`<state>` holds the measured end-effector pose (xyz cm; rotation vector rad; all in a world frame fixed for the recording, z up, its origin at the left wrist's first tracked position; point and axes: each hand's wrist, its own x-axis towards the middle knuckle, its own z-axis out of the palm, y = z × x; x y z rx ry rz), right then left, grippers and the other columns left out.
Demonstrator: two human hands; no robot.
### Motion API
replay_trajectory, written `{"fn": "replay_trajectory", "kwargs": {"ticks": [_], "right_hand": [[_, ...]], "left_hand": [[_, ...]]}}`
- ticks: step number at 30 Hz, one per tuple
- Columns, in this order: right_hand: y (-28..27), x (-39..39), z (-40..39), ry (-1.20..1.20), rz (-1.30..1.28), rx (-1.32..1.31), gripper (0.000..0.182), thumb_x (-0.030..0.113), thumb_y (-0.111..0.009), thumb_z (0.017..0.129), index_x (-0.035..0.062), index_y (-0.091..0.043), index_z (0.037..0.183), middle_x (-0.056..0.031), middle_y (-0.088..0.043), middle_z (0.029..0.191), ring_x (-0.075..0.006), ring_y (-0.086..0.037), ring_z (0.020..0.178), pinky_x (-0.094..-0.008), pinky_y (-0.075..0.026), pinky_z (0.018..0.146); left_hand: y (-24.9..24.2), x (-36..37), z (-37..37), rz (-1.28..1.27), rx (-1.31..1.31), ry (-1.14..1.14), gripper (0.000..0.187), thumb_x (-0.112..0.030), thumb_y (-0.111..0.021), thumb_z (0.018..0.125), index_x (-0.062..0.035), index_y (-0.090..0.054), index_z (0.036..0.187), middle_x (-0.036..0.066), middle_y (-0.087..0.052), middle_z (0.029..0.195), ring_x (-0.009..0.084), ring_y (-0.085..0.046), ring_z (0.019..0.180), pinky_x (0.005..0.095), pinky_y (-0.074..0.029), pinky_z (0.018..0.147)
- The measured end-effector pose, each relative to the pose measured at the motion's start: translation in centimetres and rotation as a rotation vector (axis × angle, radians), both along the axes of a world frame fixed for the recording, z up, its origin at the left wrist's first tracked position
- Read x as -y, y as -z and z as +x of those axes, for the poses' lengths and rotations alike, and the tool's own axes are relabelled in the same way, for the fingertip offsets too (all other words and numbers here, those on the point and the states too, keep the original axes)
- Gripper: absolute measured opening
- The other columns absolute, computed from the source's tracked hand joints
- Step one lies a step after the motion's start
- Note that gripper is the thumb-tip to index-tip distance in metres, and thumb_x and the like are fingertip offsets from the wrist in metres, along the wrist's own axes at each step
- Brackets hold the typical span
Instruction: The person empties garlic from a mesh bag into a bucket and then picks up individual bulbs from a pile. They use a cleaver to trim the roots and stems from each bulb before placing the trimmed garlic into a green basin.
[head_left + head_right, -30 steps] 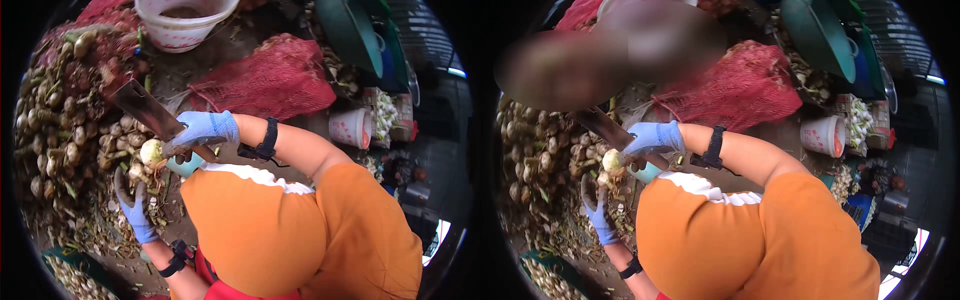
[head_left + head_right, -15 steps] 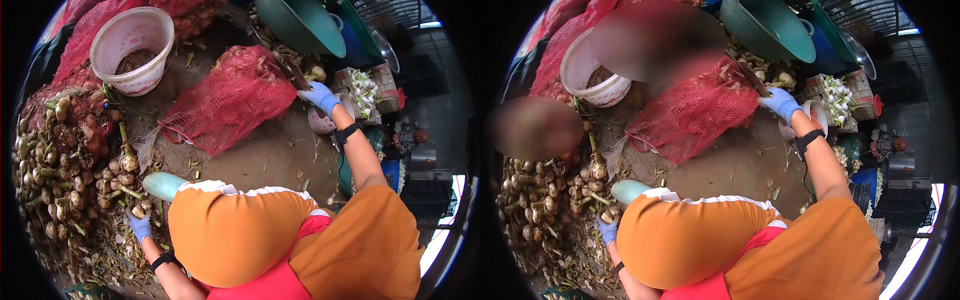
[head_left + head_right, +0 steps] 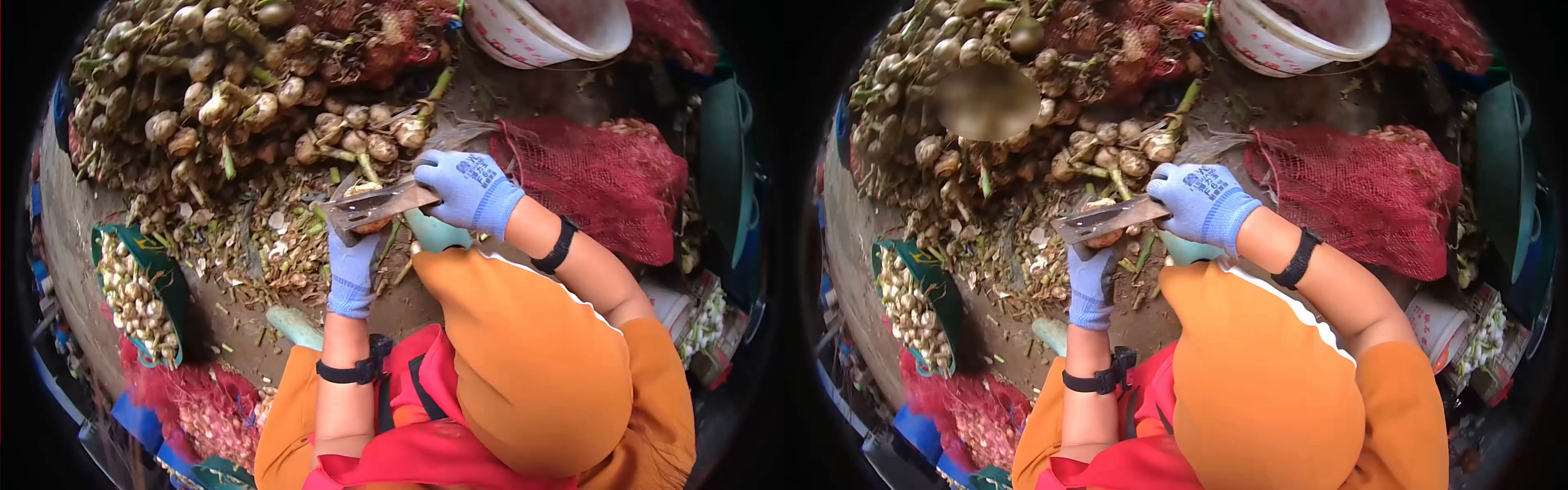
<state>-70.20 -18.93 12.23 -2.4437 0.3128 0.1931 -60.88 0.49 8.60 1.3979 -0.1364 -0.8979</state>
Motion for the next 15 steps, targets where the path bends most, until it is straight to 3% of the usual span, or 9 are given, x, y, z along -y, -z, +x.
{"fn": "replay_trajectory", "kwargs": {"ticks": [1,5,11,15], "right_hand": [[0.4,-0.5,0.3,-0.038,-0.047,0.046,0.030,0.024,-0.070,0.071,0.0077,-0.061,0.094,-0.0109,-0.058,0.099,-0.0311,-0.062,0.090,-0.0427,-0.051,0.074],[-0.3,-1.2,0.9,-0.138,-0.039,0.136,0.030,0.021,-0.070,0.069,0.0099,-0.058,0.094,-0.0099,-0.055,0.098,-0.0300,-0.061,0.087,-0.0430,-0.051,0.071],[-0.6,-2.5,2.0,-0.206,-0.033,0.144,0.027,0.020,-0.069,0.067,0.0120,-0.058,0.090,-0.0092,-0.055,0.096,-0.0302,-0.062,0.085,-0.0435,-0.051,0.067],[-0.8,-2.5,2.7,-0.257,-0.030,0.103,0.027,0.020,-0.069,0.066,0.0125,-0.058,0.089,-0.0095,-0.056,0.093,-0.0305,-0.062,0.083,-0.0440,-0.050,0.066]], "left_hand": [[-0.8,-0.2,0.1,-0.051,-0.080,0.045,0.080,0.003,-0.075,0.067,-0.0034,-0.034,0.136,0.011,-0.052,0.124,0.0206,-0.055,0.108,0.0327,-0.049,0.091],[-0.6,-2.3,0.2,0.119,-0.005,0.073,0.077,0.000,-0.075,0.070,-0.0037,-0.035,0.135,0.011,-0.053,0.123,0.0206,-0.057,0.105,0.0325,-0.050,0.090],[-2.5,-3.2,-1.0,-0.018,-0.074,-0.105,0.073,-0.008,-0.075,0.074,-0.0002,-0.032,0.133,0.013,-0.054,0.122,0.0220,-0.058,0.106,0.0350,-0.051,0.091],[1.0,-6.9,-1.9,-0.077,0.136,0.052,0.055,-0.007,-0.063,0.085,-0.0011,-0.035,0.133,0.013,-0.054,0.124,0.0226,-0.058,0.107,0.0357,-0.051,0.092]]}}
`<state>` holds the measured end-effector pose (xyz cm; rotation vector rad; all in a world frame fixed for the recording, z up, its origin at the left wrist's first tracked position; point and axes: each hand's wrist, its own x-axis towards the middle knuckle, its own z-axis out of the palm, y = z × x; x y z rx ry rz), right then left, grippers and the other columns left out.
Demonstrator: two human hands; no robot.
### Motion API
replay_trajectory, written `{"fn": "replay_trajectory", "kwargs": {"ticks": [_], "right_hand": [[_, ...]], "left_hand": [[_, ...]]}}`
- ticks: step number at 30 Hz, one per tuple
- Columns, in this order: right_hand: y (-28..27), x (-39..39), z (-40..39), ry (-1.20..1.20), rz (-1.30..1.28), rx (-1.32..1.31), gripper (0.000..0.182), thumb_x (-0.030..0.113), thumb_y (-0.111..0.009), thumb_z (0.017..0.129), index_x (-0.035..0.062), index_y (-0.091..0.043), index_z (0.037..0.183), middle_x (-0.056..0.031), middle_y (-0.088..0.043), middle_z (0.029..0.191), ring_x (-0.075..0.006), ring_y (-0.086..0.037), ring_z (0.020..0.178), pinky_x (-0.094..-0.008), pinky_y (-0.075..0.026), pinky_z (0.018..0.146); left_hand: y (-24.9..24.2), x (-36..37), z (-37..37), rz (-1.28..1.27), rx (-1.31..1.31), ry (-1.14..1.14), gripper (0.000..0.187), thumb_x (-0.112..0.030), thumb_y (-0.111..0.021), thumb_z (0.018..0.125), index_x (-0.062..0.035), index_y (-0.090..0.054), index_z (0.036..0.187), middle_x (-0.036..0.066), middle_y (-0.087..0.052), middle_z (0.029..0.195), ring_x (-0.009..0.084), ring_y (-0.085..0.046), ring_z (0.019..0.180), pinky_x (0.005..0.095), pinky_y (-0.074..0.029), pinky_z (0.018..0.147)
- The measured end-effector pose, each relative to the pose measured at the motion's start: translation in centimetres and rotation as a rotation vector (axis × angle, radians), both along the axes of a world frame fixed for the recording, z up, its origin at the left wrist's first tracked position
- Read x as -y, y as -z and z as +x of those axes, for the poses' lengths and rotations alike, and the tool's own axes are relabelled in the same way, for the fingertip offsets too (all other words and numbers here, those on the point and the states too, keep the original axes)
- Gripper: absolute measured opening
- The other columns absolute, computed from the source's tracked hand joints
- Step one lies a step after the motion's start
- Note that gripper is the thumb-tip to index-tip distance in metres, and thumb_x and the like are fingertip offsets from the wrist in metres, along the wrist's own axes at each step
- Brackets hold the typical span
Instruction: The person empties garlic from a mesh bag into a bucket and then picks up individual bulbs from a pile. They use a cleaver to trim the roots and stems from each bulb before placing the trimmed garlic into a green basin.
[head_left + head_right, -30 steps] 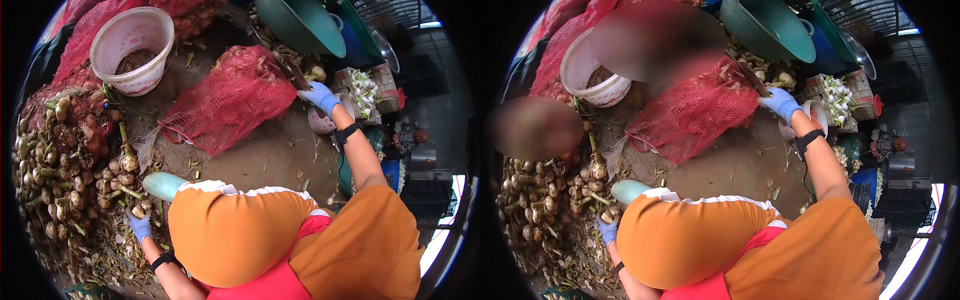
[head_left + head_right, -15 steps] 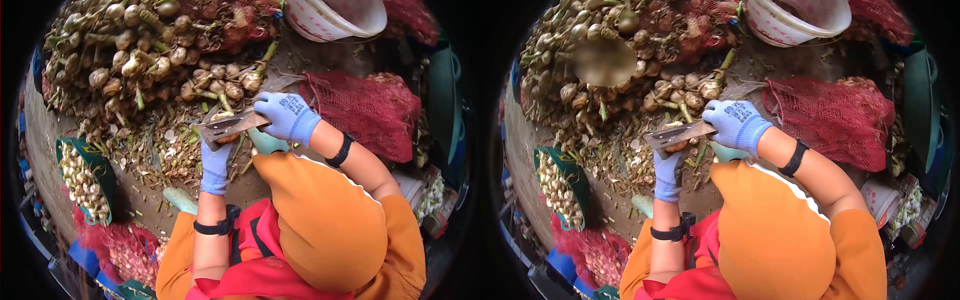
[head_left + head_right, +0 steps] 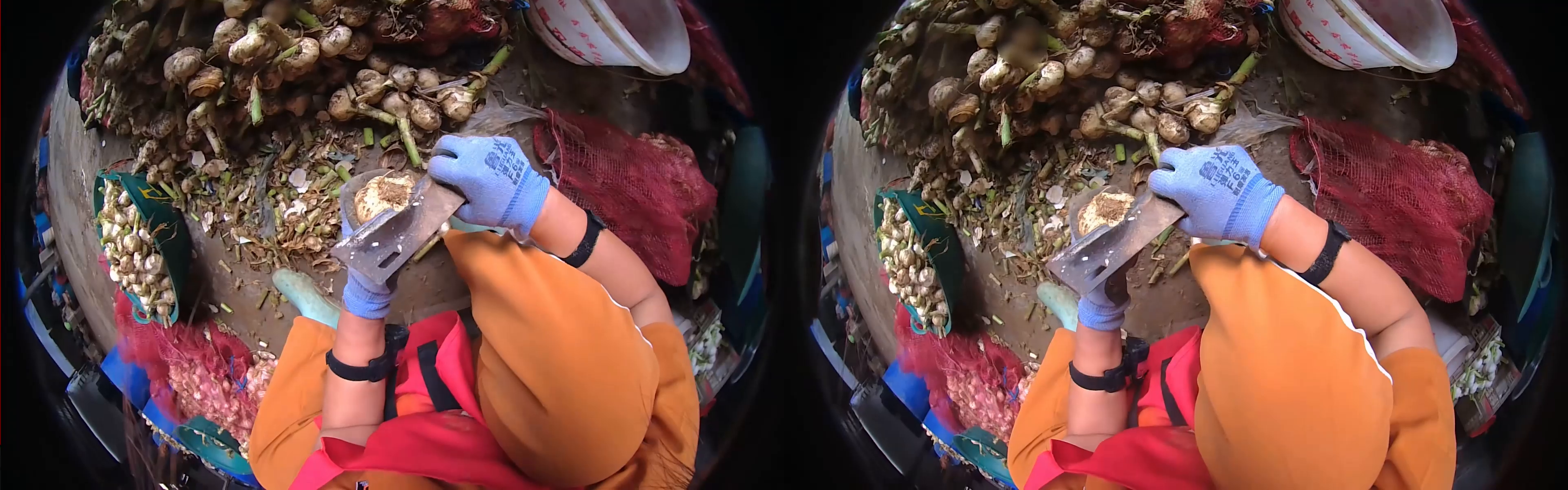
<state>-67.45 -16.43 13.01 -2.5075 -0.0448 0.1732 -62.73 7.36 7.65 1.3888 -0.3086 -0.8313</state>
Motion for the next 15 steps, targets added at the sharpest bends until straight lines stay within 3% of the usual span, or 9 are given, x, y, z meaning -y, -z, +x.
{"fn": "replay_trajectory", "kwargs": {"ticks": [2,3,4,6,7,11,12,13,15], "right_hand": [[1.1,0.1,0.4,0.031,-0.021,0.006,0.028,0.021,-0.069,0.065,0.0129,-0.058,0.089,-0.0098,-0.056,0.089,-0.0305,-0.062,0.082,-0.0441,-0.050,0.066],[2.1,-0.3,0.5,0.059,0.031,0.048,0.024,0.022,-0.067,0.067,0.0128,-0.059,0.087,-0.0091,-0.058,0.088,-0.0297,-0.063,0.083,-0.0435,-0.051,0.066],[3.3,-0.4,0.7,0.056,0.031,0.051,0.024,0.022,-0.067,0.067,0.0128,-0.059,0.087,-0.0091,-0.058,0.088,-0.0297,-0.063,0.083,-0.0435,-0.051,0.066],[5.7,0.3,1.4,0.241,-0.059,-0.124,0.017,0.021,-0.063,0.071,0.0109,-0.060,0.084,-0.0093,-0.062,0.084,-0.0283,-0.064,0.080,-0.0398,-0.052,0.067],[7.2,2.7,1.7,0.368,0.060,-0.340,0.016,0.021,-0.062,0.074,0.0102,-0.061,0.086,-0.0095,-0.063,0.080,-0.0266,-0.065,0.078,-0.0377,-0.052,0.067],[8.3,1.6,1.6,0.571,0.851,-0.558,0.023,0.025,-0.063,0.081,0.0057,-0.064,0.093,-0.0050,-0.061,0.069,-0.0133,-0.058,0.068,-0.0299,-0.048,0.065],[8.5,0.8,2.2,0.487,1.061,-0.505,0.025,0.025,-0.064,0.081,0.0043,-0.064,0.094,-0.0030,-0.059,0.070,-0.0101,-0.055,0.068,-0.0287,-0.047,0.064],[7.1,-0.9,2.4,0.551,1.286,-0.407,0.026,0.026,-0.066,0.080,0.0018,-0.064,0.090,-0.0018,-0.060,0.073,-0.0089,-0.051,0.068,-0.0268,-0.045,0.064],[5.0,-1.4,2.8,0.429,1.054,-0.364,0.024,0.026,-0.066,0.079,0.0033,-0.064,0.087,-0.0039,-0.060,0.073,-0.0110,-0.053,0.068,-0.0288,-0.046,0.063]], "left_hand": [[-1.1,0.6,0.5,0.045,-0.192,0.002,0.052,-0.007,-0.060,0.088,-0.0024,-0.036,0.134,0.012,-0.055,0.125,0.0216,-0.058,0.108,0.0358,-0.051,0.092],[3.2,-1.8,0.4,0.344,0.399,0.180,0.060,-0.013,-0.067,0.082,-0.0041,-0.038,0.134,0.012,-0.055,0.124,0.0218,-0.057,0.110,0.0366,-0.051,0.092],[1.4,-0.7,0.9,0.346,0.401,0.176,0.060,-0.013,-0.067,0.082,-0.0041,-0.038,0.134,0.012,-0.055,0.124,0.0218,-0.057,0.110,0.0366,-0.051,0.092],[-4.0,1.8,1.2,-0.153,-0.478,-0.188,0.070,-0.017,-0.077,0.071,-0.0050,-0.041,0.130,0.011,-0.055,0.119,0.0213,-0.056,0.108,0.0360,-0.049,0.092],[-8.0,3.6,1.3,-0.100,-0.446,-0.045,0.076,-0.015,-0.082,0.061,-0.0051,-0.043,0.125,0.010,-0.054,0.114,0.0200,-0.056,0.105,0.0347,-0.047,0.093],[-4.5,5.0,2.2,0.079,0.203,-0.029,0.091,-0.020,-0.088,0.061,-0.0004,-0.036,0.133,0.012,-0.053,0.118,0.0200,-0.054,0.107,0.0361,-0.045,0.093],[-3.7,4.9,4.2,0.437,1.031,0.190,0.100,-0.022,-0.088,0.062,-0.0012,-0.030,0.141,0.015,-0.050,0.126,0.0215,-0.052,0.113,0.0375,-0.045,0.097],[-2.3,4.8,3.3,0.249,0.593,0.064,0.096,-0.026,-0.084,0.067,-0.0022,-0.029,0.141,0.016,-0.048,0.129,0.0222,-0.050,0.116,0.0377,-0.045,0.097],[-0.6,3.9,2.8,-0.026,-0.181,-0.102,0.086,-0.032,-0.078,0.075,-0.0078,-0.030,0.142,0.015,-0.042,0.135,0.0266,-0.051,0.117,0.0404,-0.048,0.096]]}}
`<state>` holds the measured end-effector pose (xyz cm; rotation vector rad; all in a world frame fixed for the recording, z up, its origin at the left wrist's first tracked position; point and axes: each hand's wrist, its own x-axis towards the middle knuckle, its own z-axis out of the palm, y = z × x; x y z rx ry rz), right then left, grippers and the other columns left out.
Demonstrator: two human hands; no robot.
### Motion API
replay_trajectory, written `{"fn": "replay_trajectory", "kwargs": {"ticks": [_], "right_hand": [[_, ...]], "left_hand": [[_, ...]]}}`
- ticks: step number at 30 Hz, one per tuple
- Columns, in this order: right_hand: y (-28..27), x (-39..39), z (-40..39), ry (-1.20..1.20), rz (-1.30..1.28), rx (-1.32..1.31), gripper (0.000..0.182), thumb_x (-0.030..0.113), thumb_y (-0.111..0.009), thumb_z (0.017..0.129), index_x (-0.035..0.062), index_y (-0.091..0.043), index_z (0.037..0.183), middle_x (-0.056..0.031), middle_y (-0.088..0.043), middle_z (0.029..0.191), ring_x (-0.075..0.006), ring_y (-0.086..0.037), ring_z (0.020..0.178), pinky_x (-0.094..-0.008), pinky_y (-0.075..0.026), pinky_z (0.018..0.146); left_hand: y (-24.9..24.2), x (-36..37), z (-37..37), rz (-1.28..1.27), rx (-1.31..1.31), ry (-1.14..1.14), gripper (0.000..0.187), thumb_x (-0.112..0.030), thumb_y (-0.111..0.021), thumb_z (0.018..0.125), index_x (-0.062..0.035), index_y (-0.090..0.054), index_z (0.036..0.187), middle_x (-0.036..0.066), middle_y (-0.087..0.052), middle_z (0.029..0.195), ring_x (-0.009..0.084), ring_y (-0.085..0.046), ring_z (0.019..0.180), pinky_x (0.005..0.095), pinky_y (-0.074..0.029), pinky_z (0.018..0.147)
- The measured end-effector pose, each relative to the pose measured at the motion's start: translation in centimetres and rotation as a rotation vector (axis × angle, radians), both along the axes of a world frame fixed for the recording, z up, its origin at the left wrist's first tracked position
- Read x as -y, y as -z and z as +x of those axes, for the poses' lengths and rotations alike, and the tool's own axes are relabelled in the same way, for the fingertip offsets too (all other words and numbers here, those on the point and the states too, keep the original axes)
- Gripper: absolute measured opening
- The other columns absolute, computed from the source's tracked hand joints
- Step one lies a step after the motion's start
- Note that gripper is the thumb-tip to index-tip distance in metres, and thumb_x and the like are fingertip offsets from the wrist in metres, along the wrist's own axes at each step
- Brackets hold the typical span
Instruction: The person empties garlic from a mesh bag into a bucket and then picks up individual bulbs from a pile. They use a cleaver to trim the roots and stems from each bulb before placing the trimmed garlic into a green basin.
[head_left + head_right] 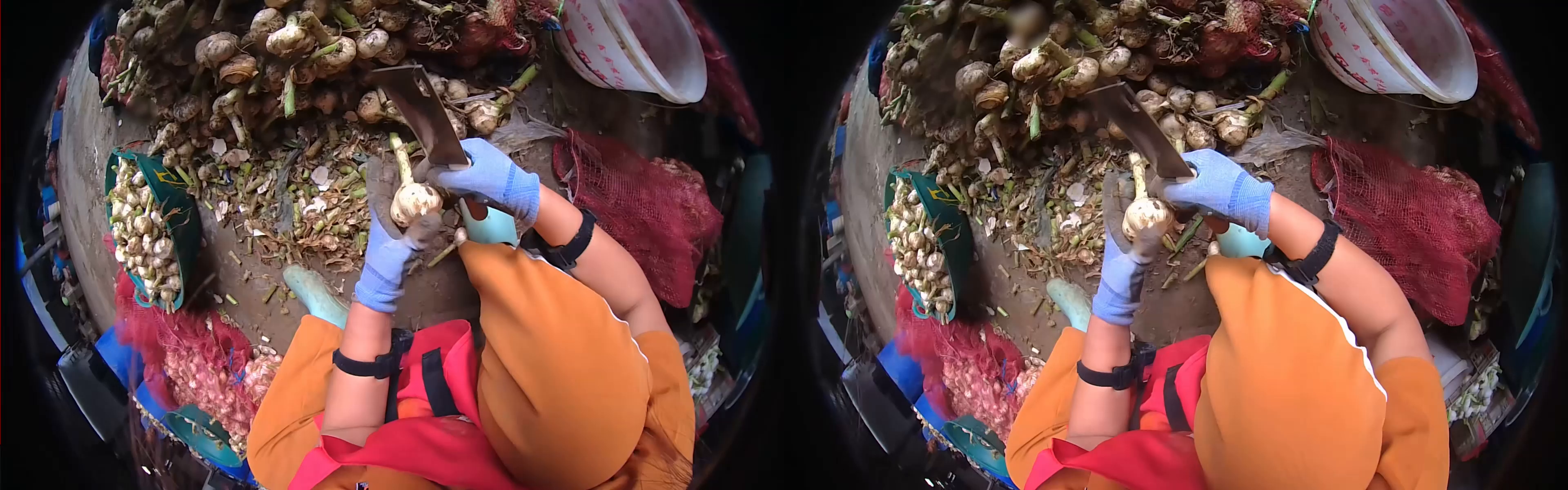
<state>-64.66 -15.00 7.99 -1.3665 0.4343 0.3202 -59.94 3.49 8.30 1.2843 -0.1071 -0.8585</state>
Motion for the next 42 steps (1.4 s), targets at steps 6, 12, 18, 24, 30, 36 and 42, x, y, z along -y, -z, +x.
{"fn": "replay_trajectory", "kwargs": {"ticks": [6,12,18,24,30,36,42], "right_hand": [[-1.4,0.7,0.9,-0.286,-0.931,0.310,0.024,0.024,-0.064,0.069,0.0065,-0.063,0.086,-0.0153,-0.061,0.085,-0.0364,-0.060,0.083,-0.0428,-0.050,0.071],[4.1,3.8,-1.2,-0.103,-0.349,-0.315,0.007,0.011,-0.059,0.078,0.0036,-0.059,0.078,-0.0027,-0.056,0.059,-0.0105,-0.056,0.049,-0.0257,-0.043,0.043],[4.1,1.6,-1.4,-0.116,-0.311,-0.299,0.009,0.012,-0.059,0.078,0.0035,-0.058,0.082,-0.0036,-0.057,0.059,-0.0107,-0.053,0.048,-0.0254,-0.041,0.043],[3.8,1.8,-2.5,-0.103,-0.278,-0.342,0.014,0.015,-0.062,0.078,0.0044,-0.059,0.086,-0.0024,-0.057,0.060,-0.0087,-0.052,0.048,-0.0242,-0.041,0.044],[1.4,1.6,-2.6,-0.203,-0.855,0.107,0.020,0.020,-0.065,0.072,0.0039,-0.060,0.085,-0.0127,-0.059,0.078,-0.0287,-0.061,0.069,-0.0359,-0.049,0.064],[-1.5,0.3,-1.5,-0.483,-1.094,0.215,0.025,0.019,-0.067,0.070,0.0097,-0.058,0.091,-0.0114,-0.055,0.094,-0.0314,-0.061,0.088,-0.0431,-0.051,0.072],[-2.3,0.2,-1.4,-0.448,-1.119,0.300,0.026,0.021,-0.067,0.068,0.0111,-0.058,0.090,-0.0109,-0.055,0.092,-0.0308,-0.061,0.085,-0.0436,-0.050,0.068]], "left_hand": [[-0.7,-1.9,1.1,-0.049,-0.177,-0.022,0.053,-0.023,-0.060,0.086,0.0008,-0.043,0.130,0.014,-0.059,0.114,0.0266,-0.062,0.101,0.0386,-0.055,0.083],[-10.1,-11.5,12.3,-0.990,-0.315,-0.468,0.059,-0.049,-0.050,0.091,-0.0112,-0.043,0.136,0.020,-0.056,0.123,0.0315,-0.060,0.107,0.0438,-0.054,0.086],[0.0,-3.8,9.4,0.143,0.121,-0.054,0.056,-0.036,-0.063,0.084,-0.0085,-0.047,0.130,0.018,-0.054,0.126,0.0309,-0.057,0.111,0.0365,-0.048,0.092],[10.0,2.3,0.9,1.017,1.046,0.807,0.039,-0.019,-0.064,0.073,-0.0193,-0.057,0.112,0.015,-0.053,0.120,0.0313,-0.053,0.110,0.0423,-0.045,0.089],[11.2,0.2,3.9,0.247,0.170,0.063,0.048,0.007,-0.058,0.074,-0.0054,-0.050,0.121,0.010,-0.061,0.108,0.0189,-0.060,0.096,0.0307,-0.048,0.086],[-0.1,-0.3,1.9,0.379,0.483,0.214,0.056,0.003,-0.068,0.073,-0.0027,-0.044,0.123,0.012,-0.059,0.110,0.0202,-0.059,0.102,0.0308,-0.049,0.088],[-0.6,-1.5,0.3,0.399,0.413,0.082,0.057,-0.001,-0.070,0.074,-0.0013,-0.043,0.124,0.012,-0.058,0.112,0.0199,-0.059,0.100,0.0315,-0.049,0.086]]}}
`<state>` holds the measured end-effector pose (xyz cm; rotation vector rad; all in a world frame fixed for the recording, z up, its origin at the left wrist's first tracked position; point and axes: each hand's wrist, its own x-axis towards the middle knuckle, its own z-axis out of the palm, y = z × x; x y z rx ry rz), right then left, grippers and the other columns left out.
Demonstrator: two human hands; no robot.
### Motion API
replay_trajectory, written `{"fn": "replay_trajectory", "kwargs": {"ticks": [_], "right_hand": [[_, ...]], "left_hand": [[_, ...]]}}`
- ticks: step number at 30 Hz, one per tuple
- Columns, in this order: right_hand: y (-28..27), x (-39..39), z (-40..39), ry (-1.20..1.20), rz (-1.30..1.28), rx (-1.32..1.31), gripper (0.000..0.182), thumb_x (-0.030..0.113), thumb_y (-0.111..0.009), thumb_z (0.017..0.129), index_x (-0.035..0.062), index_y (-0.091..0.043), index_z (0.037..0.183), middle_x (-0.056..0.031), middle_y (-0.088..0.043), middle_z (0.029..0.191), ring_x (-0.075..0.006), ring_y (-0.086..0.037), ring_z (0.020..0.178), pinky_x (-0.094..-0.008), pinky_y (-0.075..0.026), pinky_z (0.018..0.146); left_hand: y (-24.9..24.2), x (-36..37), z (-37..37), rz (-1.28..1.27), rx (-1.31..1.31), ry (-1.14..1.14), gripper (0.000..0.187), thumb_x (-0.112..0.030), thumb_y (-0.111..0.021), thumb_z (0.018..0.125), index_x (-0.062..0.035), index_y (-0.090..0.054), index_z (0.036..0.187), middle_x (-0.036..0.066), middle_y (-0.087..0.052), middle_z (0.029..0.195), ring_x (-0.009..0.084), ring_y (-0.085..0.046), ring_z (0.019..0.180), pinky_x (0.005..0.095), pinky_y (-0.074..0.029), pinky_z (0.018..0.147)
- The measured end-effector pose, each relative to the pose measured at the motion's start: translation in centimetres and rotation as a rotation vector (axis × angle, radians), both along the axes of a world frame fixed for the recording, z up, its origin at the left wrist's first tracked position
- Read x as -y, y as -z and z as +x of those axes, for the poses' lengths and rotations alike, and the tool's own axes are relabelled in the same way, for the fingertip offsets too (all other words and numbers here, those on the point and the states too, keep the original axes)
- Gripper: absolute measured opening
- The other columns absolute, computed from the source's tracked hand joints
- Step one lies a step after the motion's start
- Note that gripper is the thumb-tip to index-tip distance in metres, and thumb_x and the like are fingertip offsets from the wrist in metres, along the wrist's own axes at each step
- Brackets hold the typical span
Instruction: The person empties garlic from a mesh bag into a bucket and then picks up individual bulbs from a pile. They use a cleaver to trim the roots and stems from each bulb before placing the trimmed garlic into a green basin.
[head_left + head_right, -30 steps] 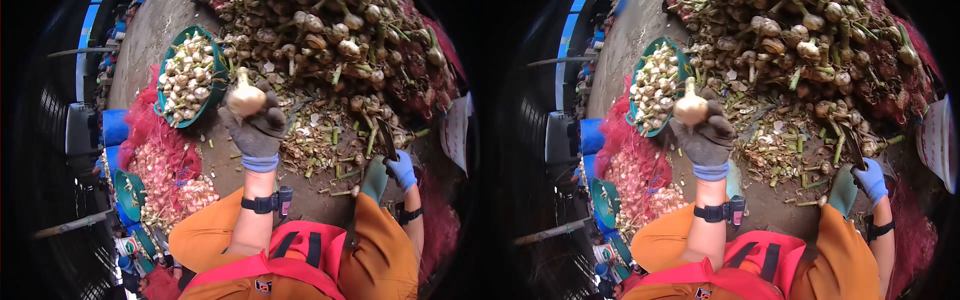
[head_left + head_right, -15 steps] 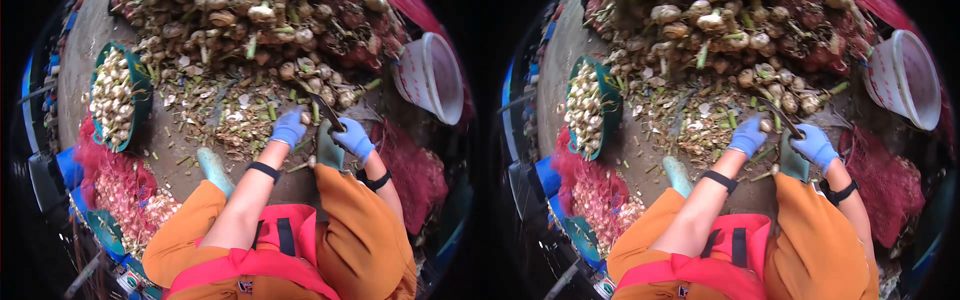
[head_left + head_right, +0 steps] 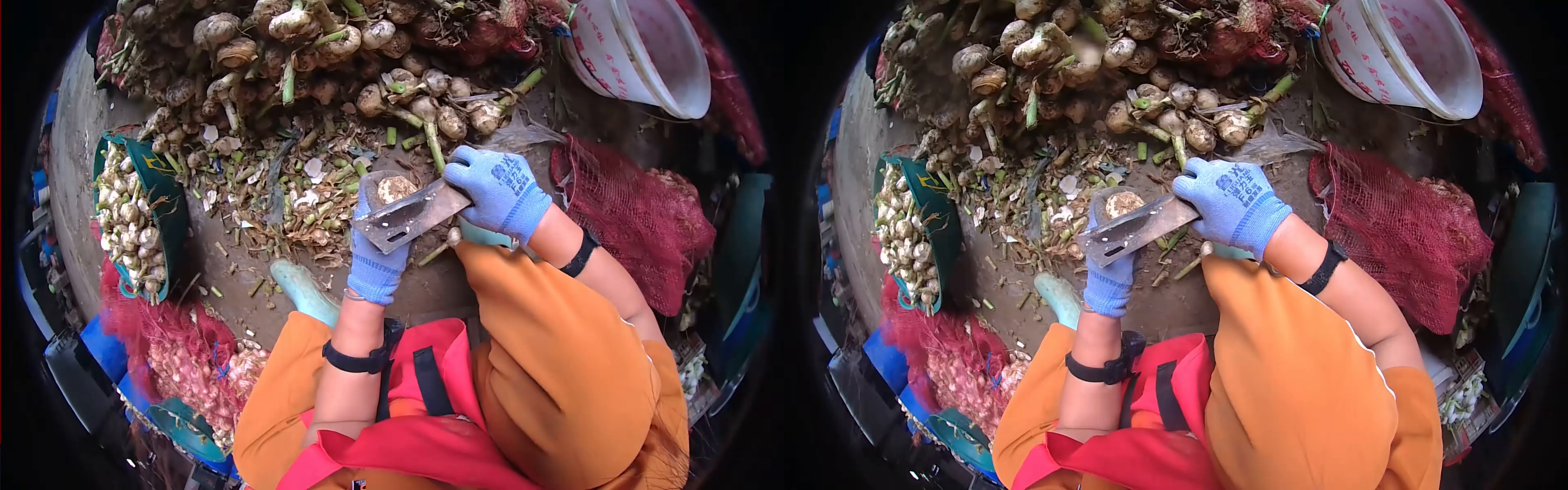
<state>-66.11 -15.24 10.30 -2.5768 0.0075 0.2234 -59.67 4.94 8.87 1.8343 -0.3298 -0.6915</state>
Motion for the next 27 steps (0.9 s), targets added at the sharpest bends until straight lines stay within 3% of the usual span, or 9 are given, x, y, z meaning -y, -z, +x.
{"fn": "replay_trajectory", "kwargs": {"ticks": [8,11,13,14,17,19,22,24,27], "right_hand": [[6.3,1.6,1.0,0.346,0.045,-0.298,0.021,0.024,-0.061,0.073,0.0112,-0.065,0.089,-0.0126,-0.065,0.086,-0.0335,-0.063,0.081,-0.0431,-0.051,0.070],[5.2,2.7,1.2,0.659,0.853,-0.599,0.019,0.022,-0.060,0.079,0.0041,-0.064,0.086,-0.0069,-0.062,0.071,-0.0178,-0.062,0.067,-0.0317,-0.050,0.063],[5.5,0.1,1.5,0.538,1.212,-0.410,0.022,0.024,-0.064,0.081,0.0027,-0.064,0.089,-0.0012,-0.057,0.069,-0.0083,-0.053,0.067,-0.0257,-0.045,0.060],[4.8,-1.0,1.5,0.550,1.354,-0.331,0.026,0.026,-0.066,0.081,0.0023,-0.064,0.093,0.0007,-0.058,0.072,-0.0071,-0.051,0.067,-0.0251,-0.044,0.059],[1.7,-1.5,2.5,0.312,0.944,-0.248,0.023,0.024,-0.064,0.081,0.0046,-0.064,0.093,-0.0047,-0.059,0.075,-0.0093,-0.054,0.069,-0.0269,-0.046,0.063],[1.2,-1.5,3.1,0.080,0.602,0.110,0.025,0.024,-0.060,0.077,0.0054,-0.064,0.092,-0.0155,-0.063,0.084,-0.0333,-0.063,0.076,-0.0397,-0.050,0.070],[2.8,0.3,4.0,0.151,0.271,-0.448,0.030,0.026,-0.061,0.073,0.0066,-0.067,0.095,-0.0137,-0.065,0.091,-0.0296,-0.065,0.085,-0.0385,-0.051,0.074],[2.7,1.6,4.3,0.094,0.085,-0.589,0.037,0.028,-0.063,0.073,0.0077,-0.066,0.103,-0.0107,-0.063,0.111,-0.0292,-0.062,0.098,-0.0392,-0.050,0.083],[4.8,0.7,2.9,0.053,0.167,-0.309,0.039,0.033,-0.059,0.076,0.0100,-0.066,0.106,-0.0104,-0.057,0.123,-0.0306,-0.059,0.106,-0.0405,-0.047,0.090]], "left_hand": [[-3.5,1.5,0.2,-0.115,-0.230,-0.060,0.046,-0.010,-0.075,0.075,-0.0016,-0.050,0.113,0.007,-0.060,0.095,0.0133,-0.060,0.082,0.0260,-0.051,0.073],[-4.2,2.8,-0.6,-0.239,-0.120,-0.078,0.049,-0.014,-0.080,0.072,-0.0026,-0.052,0.110,0.008,-0.057,0.104,0.0141,-0.057,0.094,0.0285,-0.050,0.081],[-2.0,3.1,0.9,-0.017,0.412,0.110,0.062,-0.013,-0.083,0.067,-0.0009,-0.050,0.118,0.011,-0.053,0.119,0.0217,-0.050,0.114,0.0356,-0.043,0.098],[-1.0,3.2,0.5,-0.215,0.068,-0.042,0.065,-0.012,-0.079,0.072,-0.0013,-0.044,0.124,0.012,-0.052,0.121,0.0216,-0.054,0.110,0.0339,-0.048,0.092],[-1.5,1.7,1.1,-0.326,-0.633,-0.292,0.048,-0.015,-0.069,0.083,-0.0016,-0.045,0.122,0.011,-0.060,0.105,0.0165,-0.064,0.082,0.0272,-0.056,0.066],[-1.6,0.5,1.1,-0.260,-0.601,-0.346,0.037,-0.018,-0.066,0.086,-0.0018,-0.050,0.115,0.008,-0.063,0.095,0.0136,-0.064,0.073,0.0220,-0.053,0.058],[-2.2,-1.3,2.9,-0.090,-0.381,-0.249,0.034,-0.021,-0.064,0.088,-0.0014,-0.052,0.113,0.007,-0.063,0.091,0.0132,-0.064,0.072,0.0205,-0.052,0.055],[-4.4,-4.3,7.0,-0.375,-0.124,-0.427,0.039,-0.023,-0.064,0.088,0.0003,-0.050,0.117,0.015,-0.059,0.107,0.0198,-0.064,0.078,0.0229,-0.054,0.061],[-7.9,-12.8,13.6,-1.351,-0.540,-0.430,0.064,-0.039,-0.057,0.090,-0.0022,-0.034,0.138,0.018,-0.051,0.125,0.0268,-0.056,0.105,0.0331,-0.049,0.090]]}}
